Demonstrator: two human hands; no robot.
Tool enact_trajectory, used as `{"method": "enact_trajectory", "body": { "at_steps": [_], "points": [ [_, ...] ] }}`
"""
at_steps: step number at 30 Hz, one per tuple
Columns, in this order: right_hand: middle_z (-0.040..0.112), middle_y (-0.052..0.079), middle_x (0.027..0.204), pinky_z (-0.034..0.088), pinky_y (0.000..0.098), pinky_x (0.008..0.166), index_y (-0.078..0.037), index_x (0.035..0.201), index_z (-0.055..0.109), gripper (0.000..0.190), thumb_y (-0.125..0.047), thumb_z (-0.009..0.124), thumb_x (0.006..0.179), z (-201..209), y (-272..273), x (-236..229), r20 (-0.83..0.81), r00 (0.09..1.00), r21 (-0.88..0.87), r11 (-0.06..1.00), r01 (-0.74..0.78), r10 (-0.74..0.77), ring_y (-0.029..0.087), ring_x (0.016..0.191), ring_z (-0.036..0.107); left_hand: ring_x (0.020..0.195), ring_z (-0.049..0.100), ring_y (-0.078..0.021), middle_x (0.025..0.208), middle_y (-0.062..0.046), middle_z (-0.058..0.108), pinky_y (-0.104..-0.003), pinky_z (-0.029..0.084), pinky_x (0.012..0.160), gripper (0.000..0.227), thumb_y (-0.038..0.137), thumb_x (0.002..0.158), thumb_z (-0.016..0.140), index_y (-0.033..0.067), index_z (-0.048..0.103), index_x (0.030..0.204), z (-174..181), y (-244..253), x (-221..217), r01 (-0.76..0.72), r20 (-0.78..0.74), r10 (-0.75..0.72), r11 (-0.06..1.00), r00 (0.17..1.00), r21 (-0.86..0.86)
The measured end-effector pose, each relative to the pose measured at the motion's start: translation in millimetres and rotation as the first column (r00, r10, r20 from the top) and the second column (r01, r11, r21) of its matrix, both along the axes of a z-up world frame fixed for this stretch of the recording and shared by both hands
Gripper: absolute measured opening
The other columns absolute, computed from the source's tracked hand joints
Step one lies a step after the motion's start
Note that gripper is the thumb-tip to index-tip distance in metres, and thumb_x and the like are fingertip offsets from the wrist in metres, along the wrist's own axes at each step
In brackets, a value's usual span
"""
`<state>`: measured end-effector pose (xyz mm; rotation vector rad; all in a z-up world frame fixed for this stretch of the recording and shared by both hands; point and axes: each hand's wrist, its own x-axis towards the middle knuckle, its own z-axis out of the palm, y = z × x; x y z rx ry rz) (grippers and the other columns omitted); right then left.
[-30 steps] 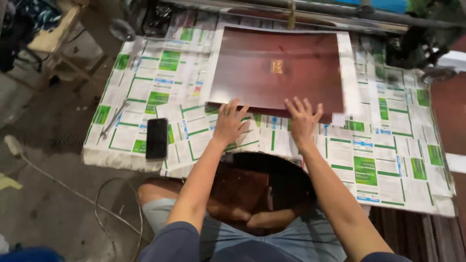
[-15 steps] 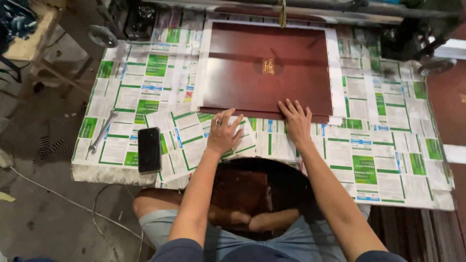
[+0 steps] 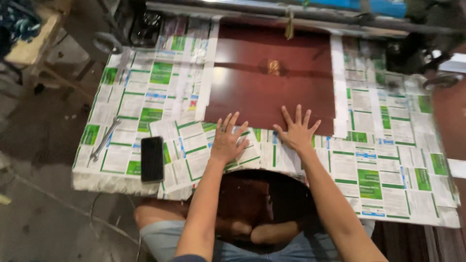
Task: The person repeatedly places maroon book covers onto a machine, presses them down, and then removes them to place them in a stack. The person also handles a yellow foam pad and a stack of white paper sheets during the process.
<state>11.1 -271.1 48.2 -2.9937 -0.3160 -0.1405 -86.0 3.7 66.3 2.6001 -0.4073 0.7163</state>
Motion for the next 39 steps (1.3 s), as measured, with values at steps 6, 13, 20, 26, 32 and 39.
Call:
{"method": "enact_trajectory", "body": {
  "at_steps": [6, 13, 20, 26, 32, 39],
  "points": [
    [0.004, 0.013, 0.172, -0.003, 0.0830, 0.108, -0.046, 0.161, 0.019, 0.087, -0.082, 0.041, 0.086, 1.4, 2.2, 12.6, -0.061, 0.998, -0.011, 1.000, 0.016, -0.017, 0.050, 0.154, 0.001, 0.145, 0.039, -0.0349, 0.155, -0.016, 0.046, -0.058, 0.024, 0.121, 0.058, 0.048, 0.089, 0.069, 0.0201, 0.062, 0.140, -10.8, 0.7, 5.8, 0.007, -0.138, -0.013, 0.999, 0.990, -0.043],
    [0.003, 0.012, 0.173, -0.003, 0.0829, 0.110, -0.045, 0.162, 0.017, 0.088, -0.082, 0.039, 0.086, 7.8, 7.0, 25.0, -0.079, 0.997, -0.029, 0.999, 0.023, -0.025, 0.048, 0.156, -0.001, 0.146, 0.039, -0.0342, 0.155, -0.015, 0.047, -0.057, 0.024, 0.122, 0.057, 0.048, 0.090, 0.069, 0.0205, 0.062, 0.140, -9.6, -1.1, 4.1, -0.002, -0.140, -0.002, 1.000, 0.990, -0.024],
    [-0.002, 0.011, 0.173, -0.007, 0.0800, 0.111, -0.044, 0.163, 0.012, 0.090, -0.084, 0.037, 0.086, 23.8, 20.2, 58.4, -0.177, 0.984, -0.014, 1.000, 0.025, -0.027, 0.046, 0.156, -0.005, 0.147, 0.038, -0.0334, 0.156, -0.015, 0.046, -0.056, 0.024, 0.123, 0.056, 0.047, 0.092, 0.068, 0.0214, 0.061, 0.141, -10.0, 1.6, 4.6, -0.013, -0.138, 0.007, 0.999, 0.990, -0.042],
    [-0.003, 0.011, 0.173, -0.008, 0.0803, 0.111, -0.042, 0.163, 0.012, 0.091, -0.082, 0.040, 0.086, 21.6, 17.6, 64.4, -0.206, 0.978, 0.005, 0.999, 0.041, -0.039, 0.043, 0.157, -0.005, 0.148, 0.039, -0.0330, 0.158, -0.014, 0.044, -0.054, 0.023, 0.123, 0.063, 0.046, 0.091, 0.068, 0.0194, 0.056, 0.147, -20.8, 2.2, 9.7, -0.007, -0.132, 0.001, 0.999, 0.991, -0.043],
    [0.006, 0.013, 0.172, 0.000, 0.0820, 0.108, -0.040, 0.162, 0.017, 0.094, -0.081, 0.048, 0.083, 10.6, 1.4, -13.9, -0.083, 0.995, -0.006, 0.998, -0.059, 0.058, 0.040, 0.157, 0.004, 0.134, 0.051, -0.0312, 0.142, -0.010, 0.056, -0.052, 0.038, 0.109, 0.066, 0.045, 0.084, 0.074, 0.0178, 0.058, 0.142, -26.2, 15.2, 46.7, 0.015, -0.109, -0.015, 1.000, 0.994, -0.003],
    [0.025, 0.013, 0.168, 0.011, 0.0803, 0.112, -0.042, 0.161, 0.024, 0.086, -0.063, 0.063, 0.088, 29.7, -30.8, -38.7, -0.123, 0.982, 0.021, 0.990, -0.139, 0.140, 0.042, 0.154, 0.020, 0.111, 0.064, -0.0281, 0.111, -0.005, 0.063, -0.043, 0.053, 0.091, 0.031, 0.037, 0.092, 0.072, 0.0163, 0.066, 0.115, -21.4, 32.1, 87.3, 0.206, -0.131, -0.166, 0.891, 0.977, 0.405]
  ]
}}
